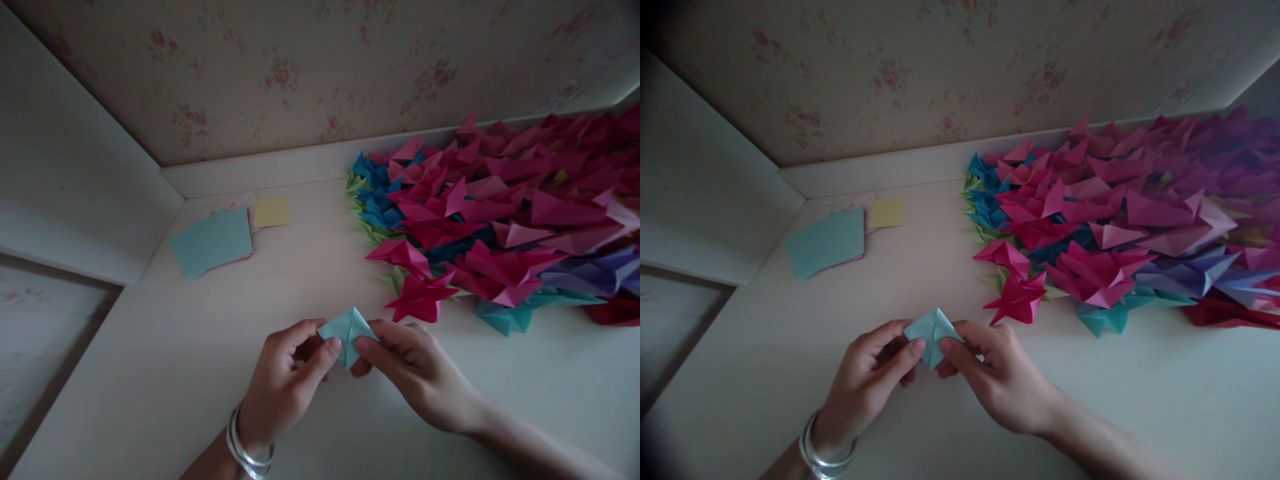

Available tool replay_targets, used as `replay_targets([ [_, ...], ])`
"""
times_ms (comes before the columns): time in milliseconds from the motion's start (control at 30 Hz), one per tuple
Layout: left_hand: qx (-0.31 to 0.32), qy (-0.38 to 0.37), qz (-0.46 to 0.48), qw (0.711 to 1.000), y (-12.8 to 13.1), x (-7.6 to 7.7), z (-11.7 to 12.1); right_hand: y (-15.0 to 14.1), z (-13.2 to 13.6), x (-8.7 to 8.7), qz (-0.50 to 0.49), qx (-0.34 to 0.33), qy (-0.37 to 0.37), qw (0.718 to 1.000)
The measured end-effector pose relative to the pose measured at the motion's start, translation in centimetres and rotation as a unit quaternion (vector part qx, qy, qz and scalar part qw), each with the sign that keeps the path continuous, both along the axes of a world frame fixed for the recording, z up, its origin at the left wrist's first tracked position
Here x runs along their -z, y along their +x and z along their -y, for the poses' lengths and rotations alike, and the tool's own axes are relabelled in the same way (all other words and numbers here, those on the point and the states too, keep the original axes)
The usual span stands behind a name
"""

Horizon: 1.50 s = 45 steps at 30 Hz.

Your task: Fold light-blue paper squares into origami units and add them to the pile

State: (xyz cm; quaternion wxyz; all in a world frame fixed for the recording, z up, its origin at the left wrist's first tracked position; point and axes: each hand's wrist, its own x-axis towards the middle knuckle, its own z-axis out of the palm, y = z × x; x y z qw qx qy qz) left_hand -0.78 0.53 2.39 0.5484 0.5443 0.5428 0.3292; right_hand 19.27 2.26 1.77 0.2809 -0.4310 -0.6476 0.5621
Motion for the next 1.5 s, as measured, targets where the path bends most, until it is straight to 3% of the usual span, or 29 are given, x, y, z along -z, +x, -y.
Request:
replay_targets([
  [233,0.005,-0.052,0.119,0.991,-0.1,-0.2,-0.2,0.1,-0.3,-0.1,-0.161,-0.026,-0.152,0.975],
  [333,-0.049,-0.082,0.193,0.977,0.1,0.3,-0.2,-0.1,0.0,0.6,-0.252,-0.002,-0.230,0.940],
  [433,-0.095,-0.123,0.291,0.944,0.4,0.7,-0.1,-0.4,0.2,1.1,-0.327,0.024,-0.304,0.895],
  [567,-0.105,-0.164,0.366,0.910,0.7,0.9,0.0,-0.8,0.3,1.0,-0.366,0.044,-0.338,0.866],
  [733,-0.093,-0.192,0.398,0.892,0.7,0.9,0.1,-1.0,0.2,0.6,-0.397,0.062,-0.357,0.843],
  [833,-0.083,-0.173,0.392,0.900,0.5,0.7,0.2,-0.7,0.0,0.6,-0.395,0.064,-0.322,0.858],
  [933,-0.071,-0.089,0.306,0.945,0.4,0.6,0.4,-0.3,0.0,0.6,-0.289,0.044,-0.212,0.933],
  [1033,-0.071,0.048,0.116,0.989,0.4,0.7,0.6,-0.1,0.0,0.5,-0.132,0.038,-0.041,0.990],
  [1100,-0.059,0.134,0.001,0.989,0.5,1.1,0.6,-0.1,0.2,0.5,-0.071,0.060,0.055,0.994],
  [1200,-0.029,0.200,-0.082,0.976,0.6,1.5,0.7,-0.2,0.5,0.8,-0.026,0.091,0.116,0.989],
  [1333,0.013,0.185,-0.116,0.976,0.9,1.6,0.8,-0.6,1.0,1.1,-0.007,0.090,0.115,0.989],
  [1500,0.035,0.153,-0.089,0.984,1.6,1.1,1.0,-0.9,1.3,1.1,-0.002,0.065,0.112,0.992],
])
